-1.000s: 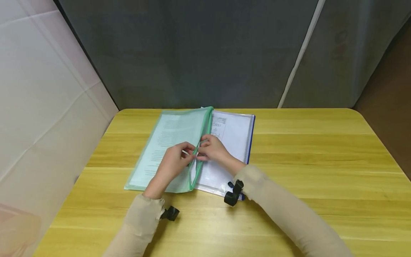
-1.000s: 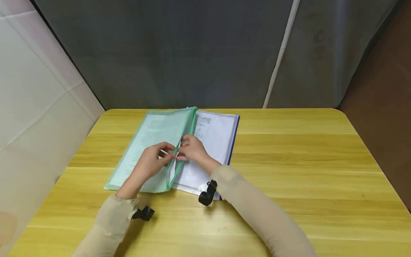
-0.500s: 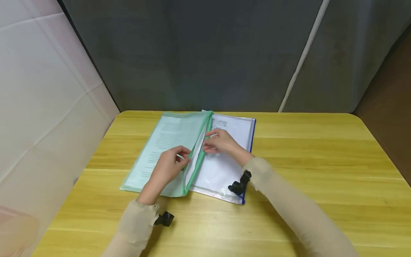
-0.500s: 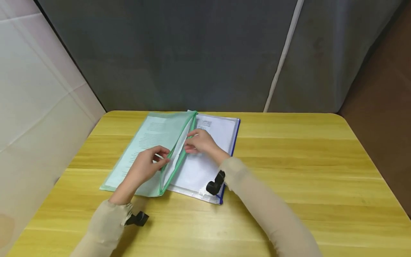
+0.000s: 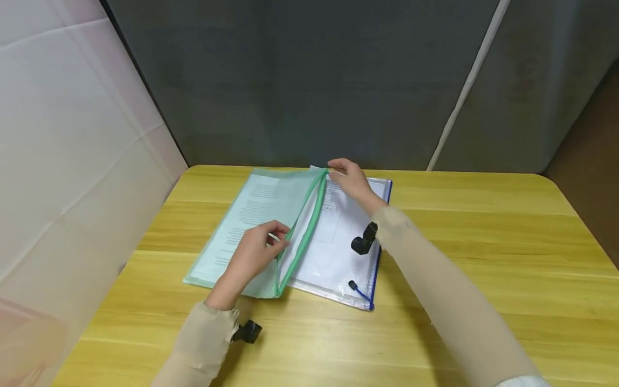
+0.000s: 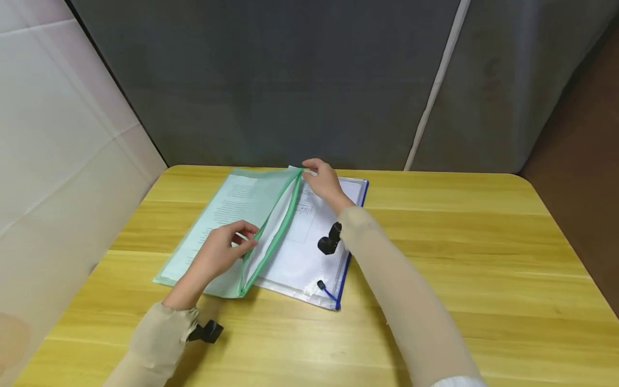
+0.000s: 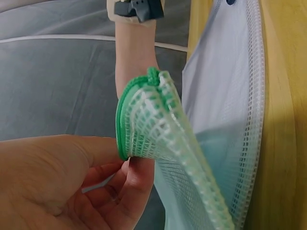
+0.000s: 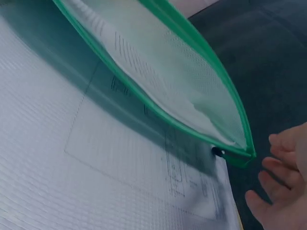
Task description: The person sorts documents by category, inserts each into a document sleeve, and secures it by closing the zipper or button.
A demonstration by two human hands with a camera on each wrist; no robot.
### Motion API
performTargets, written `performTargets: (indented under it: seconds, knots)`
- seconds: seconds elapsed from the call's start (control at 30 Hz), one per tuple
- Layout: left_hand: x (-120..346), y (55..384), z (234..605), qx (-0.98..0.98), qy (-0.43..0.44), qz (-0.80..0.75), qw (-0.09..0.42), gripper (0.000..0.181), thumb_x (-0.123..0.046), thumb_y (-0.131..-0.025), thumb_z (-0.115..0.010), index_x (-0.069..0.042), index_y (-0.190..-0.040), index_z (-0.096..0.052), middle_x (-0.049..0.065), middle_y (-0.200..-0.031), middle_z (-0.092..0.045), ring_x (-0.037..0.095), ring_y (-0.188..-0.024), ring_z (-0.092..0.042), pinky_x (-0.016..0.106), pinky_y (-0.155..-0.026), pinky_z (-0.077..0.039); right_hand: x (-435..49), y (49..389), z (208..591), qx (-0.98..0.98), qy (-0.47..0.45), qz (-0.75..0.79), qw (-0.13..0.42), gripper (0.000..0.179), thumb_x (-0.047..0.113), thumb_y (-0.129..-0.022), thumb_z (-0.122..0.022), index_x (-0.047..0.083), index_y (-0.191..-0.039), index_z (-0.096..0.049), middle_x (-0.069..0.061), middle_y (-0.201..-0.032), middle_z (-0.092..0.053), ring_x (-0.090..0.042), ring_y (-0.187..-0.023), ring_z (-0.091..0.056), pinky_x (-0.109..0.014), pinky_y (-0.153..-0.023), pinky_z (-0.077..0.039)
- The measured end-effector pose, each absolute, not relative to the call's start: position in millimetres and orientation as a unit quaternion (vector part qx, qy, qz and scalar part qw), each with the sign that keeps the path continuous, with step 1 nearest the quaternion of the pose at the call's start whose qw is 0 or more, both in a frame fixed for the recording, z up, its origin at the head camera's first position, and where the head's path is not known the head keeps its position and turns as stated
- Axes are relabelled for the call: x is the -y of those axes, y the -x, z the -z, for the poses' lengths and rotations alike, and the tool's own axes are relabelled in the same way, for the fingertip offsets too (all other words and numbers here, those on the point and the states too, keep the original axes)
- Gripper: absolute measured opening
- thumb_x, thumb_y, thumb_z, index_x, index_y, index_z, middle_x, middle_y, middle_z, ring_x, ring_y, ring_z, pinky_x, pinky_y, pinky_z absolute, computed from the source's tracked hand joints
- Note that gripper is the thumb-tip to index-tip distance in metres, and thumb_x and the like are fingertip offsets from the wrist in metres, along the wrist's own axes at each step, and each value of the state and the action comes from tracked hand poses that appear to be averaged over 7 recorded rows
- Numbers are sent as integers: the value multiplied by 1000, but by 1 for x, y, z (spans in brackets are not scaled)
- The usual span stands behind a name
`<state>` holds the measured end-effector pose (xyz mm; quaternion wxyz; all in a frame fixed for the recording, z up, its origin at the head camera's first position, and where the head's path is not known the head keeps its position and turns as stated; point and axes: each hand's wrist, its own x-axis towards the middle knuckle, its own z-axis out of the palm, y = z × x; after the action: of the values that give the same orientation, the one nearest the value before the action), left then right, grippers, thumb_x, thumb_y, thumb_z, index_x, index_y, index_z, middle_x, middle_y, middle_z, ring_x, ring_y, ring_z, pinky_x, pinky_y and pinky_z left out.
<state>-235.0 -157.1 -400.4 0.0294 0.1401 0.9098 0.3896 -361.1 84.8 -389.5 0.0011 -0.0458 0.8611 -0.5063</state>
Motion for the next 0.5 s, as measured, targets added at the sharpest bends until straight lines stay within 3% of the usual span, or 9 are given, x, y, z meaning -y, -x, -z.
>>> performTargets:
  seconds: [0.2, 0.5]
  knots:
    - [160, 231, 400, -910, -147, -385, 33, 20, -11, -93, -69, -5, -112, -69, 10, -101, -70, 22, -87, -67, 28, -68, -53, -85, 374, 395, -883, 106, 457, 14, 44, 17, -105, -49, 6, -147, -46, -13, -153, -46, -29, -146, -37, -45, -120, -31]
    - [170, 221, 403, -914, -147, -377, 33, 18, -11, -92, -69, -7, -110, -69, 8, -99, -70, 20, -85, -67, 26, -66, -52, -83, 373, 405, -887, 95, 450, 44, 38, 24, -104, -52, 6, -137, -56, -16, -138, -57, -31, -130, -52, -47, -108, -45]
